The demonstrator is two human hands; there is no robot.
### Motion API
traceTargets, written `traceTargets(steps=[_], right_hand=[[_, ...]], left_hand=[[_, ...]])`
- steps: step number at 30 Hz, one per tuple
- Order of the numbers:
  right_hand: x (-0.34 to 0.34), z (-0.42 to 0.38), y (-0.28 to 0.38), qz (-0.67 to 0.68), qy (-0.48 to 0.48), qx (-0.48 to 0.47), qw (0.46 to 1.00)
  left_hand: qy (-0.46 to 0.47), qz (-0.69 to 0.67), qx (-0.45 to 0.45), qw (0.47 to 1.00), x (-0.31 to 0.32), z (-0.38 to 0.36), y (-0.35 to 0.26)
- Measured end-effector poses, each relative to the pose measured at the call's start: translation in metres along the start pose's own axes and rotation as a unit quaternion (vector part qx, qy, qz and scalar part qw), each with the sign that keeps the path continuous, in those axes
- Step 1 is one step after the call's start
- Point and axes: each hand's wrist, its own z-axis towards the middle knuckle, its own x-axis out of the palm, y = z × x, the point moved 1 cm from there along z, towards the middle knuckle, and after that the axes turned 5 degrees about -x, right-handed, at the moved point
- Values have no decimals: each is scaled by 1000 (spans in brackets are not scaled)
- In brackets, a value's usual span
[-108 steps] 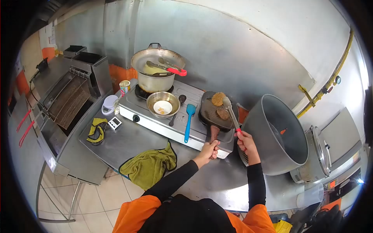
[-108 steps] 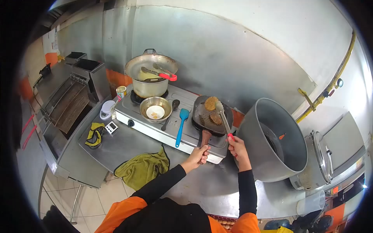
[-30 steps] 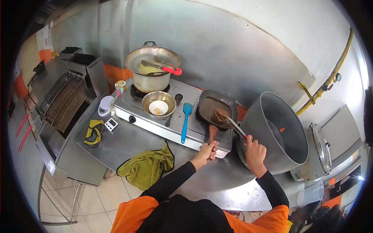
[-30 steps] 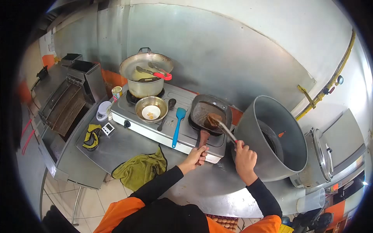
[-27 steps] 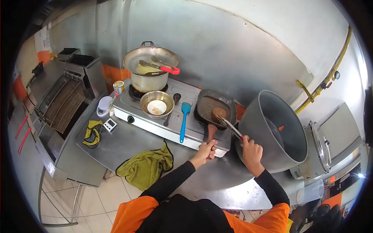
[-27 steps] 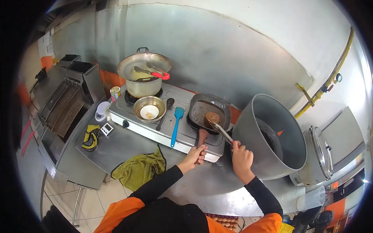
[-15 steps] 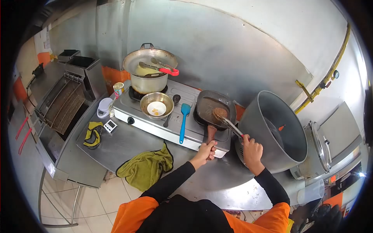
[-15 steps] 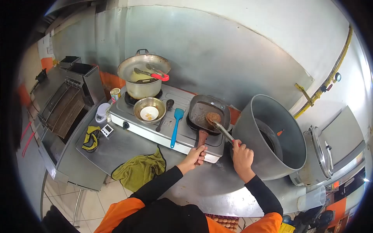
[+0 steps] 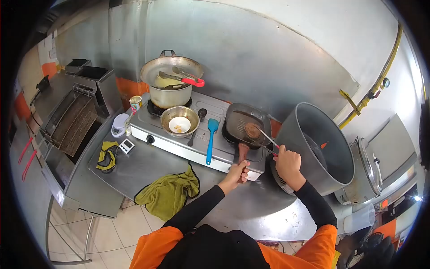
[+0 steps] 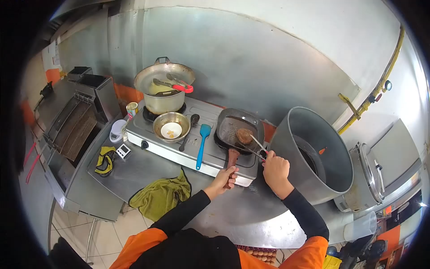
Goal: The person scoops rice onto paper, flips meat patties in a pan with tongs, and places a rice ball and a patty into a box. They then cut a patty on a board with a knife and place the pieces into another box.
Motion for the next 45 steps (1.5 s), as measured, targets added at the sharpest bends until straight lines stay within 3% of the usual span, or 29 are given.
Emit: traceTargets(steps=[3,5,7,9,10,12,15,16,17,18,19,20,24,26,27,28,29,30,32,36,40,45], right_hand=[[28,2,9,-45,-34,21,998],[43,-3,17,-83,-54,41,994],[48,-8,26,-157,-62,49,984],[45,-10,24,-130,-57,50,989],[44,-10,19,-53,-46,49,996],[43,-12,9,23,-37,50,998],[55,-19,-9,108,-77,77,988],[76,-18,-19,290,-47,121,948],[83,-17,-21,463,-15,160,872],[90,-19,-23,463,-15,160,872],[91,-20,-23,606,47,215,765],[92,-22,-23,725,107,263,628],[92,-16,-20,715,91,269,639],[80,-7,-12,436,-45,183,880],[74,-2,-9,437,-48,182,880],[66,5,-6,432,-13,180,884],[62,12,-3,427,22,177,886],[62,19,0,431,21,175,885],[67,33,8,518,46,149,841],[63,49,18,421,15,139,896],[42,63,26,377,31,130,916],[35,72,46,230,-49,95,967]], left_hand=[[44,16,-5,999,-10,0,-1],[47,39,-111,992,-15,-17,-10],[9,113,-94,989,-52,2,5],[-128,280,-112,945,-72,10,14],[-126,281,-111,945,-73,11,18],[-149,332,56,930,-73,14,18],[-152,336,123,921,-68,17,12],[-175,426,141,877,-64,14,6],[-175,425,141,877,-59,12,3],[-232,604,213,732,-52,9,0],[-275,746,271,542,-44,7,0],[-272,782,281,486,-33,4,1],[-270,821,264,427,-42,24,15],[-301,806,233,453,-36,0,4],[-303,806,235,451,-35,-5,1],[-254,636,171,708,-38,-9,0],[-179,403,90,893,-34,-18,-4],[-182,405,92,891,-28,-27,-7],[-26,165,-44,985,3,-50,-9],[2,217,18,976,5,-28,17],[-18,251,48,967,9,-26,22],[-32,239,66,968,8,-21,26]])
